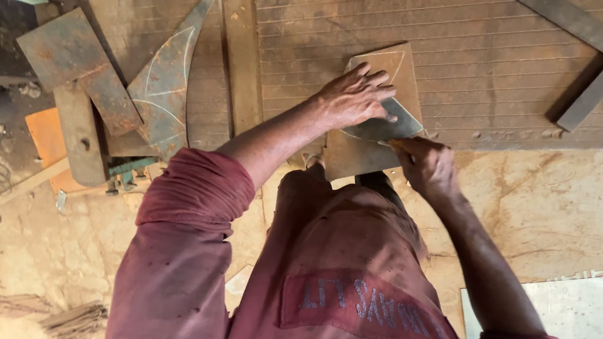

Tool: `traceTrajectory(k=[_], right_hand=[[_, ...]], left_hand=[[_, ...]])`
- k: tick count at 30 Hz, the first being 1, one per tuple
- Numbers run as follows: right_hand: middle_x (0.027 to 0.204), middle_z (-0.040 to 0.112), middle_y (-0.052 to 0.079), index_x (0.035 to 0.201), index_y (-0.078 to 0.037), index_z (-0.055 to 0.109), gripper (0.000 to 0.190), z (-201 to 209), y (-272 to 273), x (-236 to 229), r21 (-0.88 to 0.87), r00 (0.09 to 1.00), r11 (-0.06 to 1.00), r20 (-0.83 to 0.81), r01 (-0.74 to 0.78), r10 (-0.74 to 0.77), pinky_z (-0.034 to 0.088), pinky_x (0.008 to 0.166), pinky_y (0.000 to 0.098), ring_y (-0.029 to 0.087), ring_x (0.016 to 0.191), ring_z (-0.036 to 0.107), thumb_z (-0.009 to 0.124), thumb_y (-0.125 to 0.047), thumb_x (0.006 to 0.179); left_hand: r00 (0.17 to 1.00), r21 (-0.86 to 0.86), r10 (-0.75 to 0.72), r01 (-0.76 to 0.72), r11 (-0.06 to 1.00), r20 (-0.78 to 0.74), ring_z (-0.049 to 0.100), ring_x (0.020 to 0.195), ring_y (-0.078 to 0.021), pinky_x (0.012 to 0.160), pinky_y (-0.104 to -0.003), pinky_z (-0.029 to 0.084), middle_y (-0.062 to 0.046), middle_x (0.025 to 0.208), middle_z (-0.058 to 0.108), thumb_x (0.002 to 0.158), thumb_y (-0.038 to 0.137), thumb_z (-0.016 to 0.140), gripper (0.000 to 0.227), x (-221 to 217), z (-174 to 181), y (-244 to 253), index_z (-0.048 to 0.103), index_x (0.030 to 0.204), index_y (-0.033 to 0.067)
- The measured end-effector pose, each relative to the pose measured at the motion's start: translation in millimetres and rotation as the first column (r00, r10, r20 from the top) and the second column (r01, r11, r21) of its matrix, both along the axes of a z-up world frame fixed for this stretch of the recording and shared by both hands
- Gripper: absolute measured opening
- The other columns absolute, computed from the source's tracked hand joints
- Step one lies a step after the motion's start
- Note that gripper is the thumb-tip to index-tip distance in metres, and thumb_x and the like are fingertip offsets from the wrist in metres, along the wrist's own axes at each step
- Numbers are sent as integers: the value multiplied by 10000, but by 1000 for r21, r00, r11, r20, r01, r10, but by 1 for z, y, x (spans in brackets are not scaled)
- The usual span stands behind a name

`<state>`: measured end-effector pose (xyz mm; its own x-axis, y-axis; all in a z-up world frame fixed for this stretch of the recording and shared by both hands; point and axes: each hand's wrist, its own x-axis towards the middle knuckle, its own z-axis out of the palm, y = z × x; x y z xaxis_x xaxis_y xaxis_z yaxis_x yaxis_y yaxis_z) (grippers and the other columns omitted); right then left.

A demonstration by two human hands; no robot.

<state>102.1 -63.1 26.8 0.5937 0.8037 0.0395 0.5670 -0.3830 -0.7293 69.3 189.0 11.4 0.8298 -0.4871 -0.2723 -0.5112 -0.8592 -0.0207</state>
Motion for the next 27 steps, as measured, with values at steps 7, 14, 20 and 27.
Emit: traceTrajectory(k=[7,14,20,27], right_hand=[[933,785,59,1066,-185,817,130,-1,-29,68,-102,994,991,44,-91,95,549,556,318,181,637,698,712,-218,996],[872,788,36,1151,-142,796,163,29,-60,117,-148,1000,989,-5,24,-25,480,450,272,97,544,650,672,-227,1086],[966,791,72,1221,-60,733,180,26,-77,86,83,959,983,-244,167,-142,508,466,232,66,602,668,643,-127,1080],[978,797,82,1260,-31,723,244,22,-91,33,12,777,923,-545,385,-316,517,607,236,79,688,615,677,-94,1028]], left_hand=[[998,-37,38,-36,999,59,526,1297,-310,1087,-555,407,-27,1467,553,940,274,639,478,-3,-2,-4,611,1328,552],[990,62,55,-47,997,-130,485,1351,-315,1111,-545,383,-28,1537,499,884,145,694,672,0,11,-6,549,1396,555],[982,30,150,-148,989,-118,494,1334,-331,1093,-567,429,-131,1517,466,834,140,744,637,3,27,-25,552,1414,322],[925,-36,379,-379,925,-11,544,1241,-354,955,-539,526,-216,1426,489,745,88,823,754,10,-4,-53,525,1431,190]])
